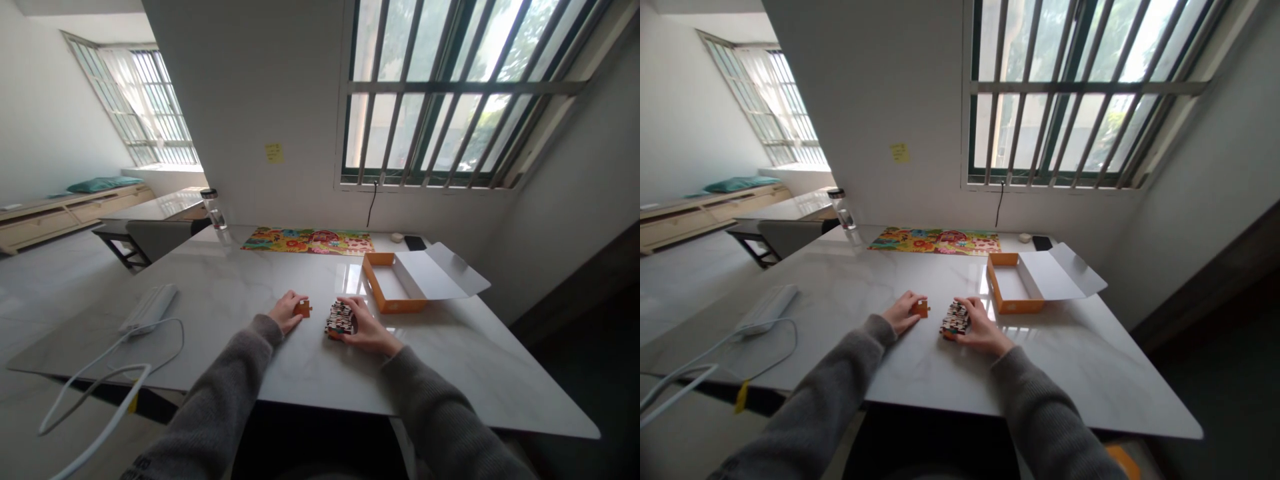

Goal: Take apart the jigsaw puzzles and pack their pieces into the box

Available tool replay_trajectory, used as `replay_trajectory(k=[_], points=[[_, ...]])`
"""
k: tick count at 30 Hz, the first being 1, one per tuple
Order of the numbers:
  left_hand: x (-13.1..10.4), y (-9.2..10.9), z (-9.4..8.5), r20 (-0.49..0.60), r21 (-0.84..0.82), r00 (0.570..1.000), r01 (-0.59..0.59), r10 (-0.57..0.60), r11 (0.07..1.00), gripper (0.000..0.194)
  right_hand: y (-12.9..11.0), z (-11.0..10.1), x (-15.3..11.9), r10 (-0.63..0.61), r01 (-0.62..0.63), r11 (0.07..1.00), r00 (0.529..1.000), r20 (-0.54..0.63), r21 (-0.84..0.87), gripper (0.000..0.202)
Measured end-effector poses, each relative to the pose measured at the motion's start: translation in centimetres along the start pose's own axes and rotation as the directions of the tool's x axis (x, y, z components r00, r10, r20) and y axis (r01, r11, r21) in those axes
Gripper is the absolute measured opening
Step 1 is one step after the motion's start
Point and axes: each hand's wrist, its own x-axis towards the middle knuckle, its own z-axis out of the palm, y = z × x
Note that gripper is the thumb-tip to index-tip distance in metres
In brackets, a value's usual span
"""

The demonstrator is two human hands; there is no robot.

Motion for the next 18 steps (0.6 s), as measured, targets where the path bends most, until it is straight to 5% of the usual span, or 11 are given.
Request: replay_trajectory(k=[4,7,10,18], points=[[-1.5,1.8,0.4,-0.085,-0.220,0.994,0.053,-0.073,0.974,0.010,-0.2,0.1,0.0,0.016,-0.016,1.000,1.000,-0.007,-0.005,0.082],[-2.6,3.7,1.4,-0.222,-0.321,0.950,0.142,-0.220,0.936,0.013,-0.2,0.2,0.0,0.018,-0.018,1.000,1.000,-0.010,-0.005,0.081],[-3.0,6.0,2.9,-0.282,-0.387,0.927,0.128,-0.249,0.913,0.023,-0.3,0.6,0.0,0.018,-0.018,1.000,0.999,-0.027,-0.005,0.080],[-3.8,9.9,4.6,-0.136,-0.424,0.977,0.092,-0.164,0.901,0.039,-0.3,0.7,0.0,0.031,-0.029,0.999,0.999,-0.039,0.044,0.076]])
